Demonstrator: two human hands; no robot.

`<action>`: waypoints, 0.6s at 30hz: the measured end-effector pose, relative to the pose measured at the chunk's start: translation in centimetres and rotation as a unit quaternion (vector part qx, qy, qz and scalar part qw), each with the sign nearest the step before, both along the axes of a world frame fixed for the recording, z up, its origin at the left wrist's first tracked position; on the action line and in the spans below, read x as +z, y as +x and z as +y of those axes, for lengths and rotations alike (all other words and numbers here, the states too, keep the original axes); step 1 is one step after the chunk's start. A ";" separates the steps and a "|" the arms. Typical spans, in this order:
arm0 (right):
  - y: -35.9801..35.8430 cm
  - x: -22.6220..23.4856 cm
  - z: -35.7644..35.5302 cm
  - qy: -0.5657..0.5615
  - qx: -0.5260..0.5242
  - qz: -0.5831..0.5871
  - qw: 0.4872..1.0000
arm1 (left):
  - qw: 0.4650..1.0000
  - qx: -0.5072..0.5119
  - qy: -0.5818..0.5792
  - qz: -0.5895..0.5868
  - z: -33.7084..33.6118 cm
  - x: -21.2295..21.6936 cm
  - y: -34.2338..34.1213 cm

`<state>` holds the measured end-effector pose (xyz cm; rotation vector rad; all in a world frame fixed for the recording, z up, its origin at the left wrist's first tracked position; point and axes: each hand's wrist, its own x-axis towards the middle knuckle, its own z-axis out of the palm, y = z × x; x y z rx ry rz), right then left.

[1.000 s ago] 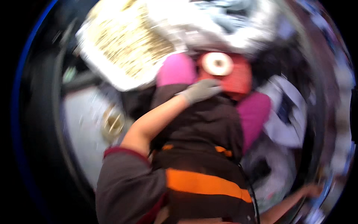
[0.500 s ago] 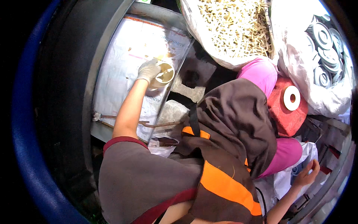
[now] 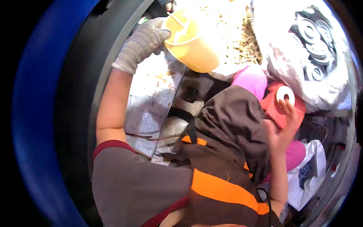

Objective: The person sits on the floor and assembles beige plastic pitchers by inserting a white plastic component into the body and securing a grey lid. The person repeatedly picks up a pitcher body, inserts the component, and screws on the lid before placing the finished unit on a nearby table.

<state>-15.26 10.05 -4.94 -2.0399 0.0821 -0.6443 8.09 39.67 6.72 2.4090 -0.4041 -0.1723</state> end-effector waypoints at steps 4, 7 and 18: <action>3.1 3.9 2.5 -0.114 0.001 -0.043 0.993 | 0.976 -0.198 -0.061 0.070 -8.2 1.9 -3.9; 1.9 4.2 0.3 -0.047 0.007 -0.049 0.998 | 0.944 -0.322 -0.045 -0.056 -12.3 0.8 -6.8; -8.0 -2.8 -3.0 0.402 0.133 0.111 0.899 | 0.798 -0.577 -0.144 -0.098 -19.0 -6.8 -12.7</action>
